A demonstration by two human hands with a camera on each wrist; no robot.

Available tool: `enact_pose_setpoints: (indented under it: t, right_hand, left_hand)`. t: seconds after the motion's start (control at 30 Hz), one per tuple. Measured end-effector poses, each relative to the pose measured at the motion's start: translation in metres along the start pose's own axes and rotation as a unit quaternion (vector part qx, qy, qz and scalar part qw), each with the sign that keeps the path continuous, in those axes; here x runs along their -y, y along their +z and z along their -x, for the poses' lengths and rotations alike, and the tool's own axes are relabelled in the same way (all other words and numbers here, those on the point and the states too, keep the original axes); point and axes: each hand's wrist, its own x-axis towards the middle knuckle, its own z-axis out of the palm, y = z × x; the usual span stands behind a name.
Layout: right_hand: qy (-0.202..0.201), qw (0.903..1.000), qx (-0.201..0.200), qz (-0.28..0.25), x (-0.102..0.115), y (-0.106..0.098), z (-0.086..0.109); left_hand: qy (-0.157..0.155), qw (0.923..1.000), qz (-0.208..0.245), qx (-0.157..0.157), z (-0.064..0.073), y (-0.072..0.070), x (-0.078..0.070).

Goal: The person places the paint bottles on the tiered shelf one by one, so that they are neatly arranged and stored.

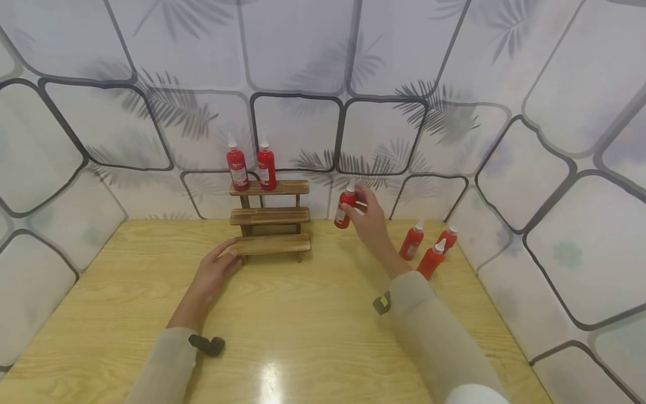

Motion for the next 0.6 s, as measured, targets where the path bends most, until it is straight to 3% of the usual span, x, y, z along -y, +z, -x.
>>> enact_pose_setpoints:
  t: [0.13,0.4,0.6]
  right_hand:
    - [-0.011,0.9999,0.003,0.003,0.001,0.009,-0.016]
    - [-0.052,0.9982,0.027,-0.011,0.020,0.034,-0.044]
    - [-0.061,0.9976,0.032,-0.007,0.034,0.054,-0.064]
  left_hand:
    - [0.008,0.9999,-0.010,0.000,-0.002,-0.003,0.004]
    - [0.011,0.9999,-0.008,-0.004,-0.002,-0.004,0.006]
    - [0.014,0.9999,0.002,-0.009,-0.003,-0.002,0.004]
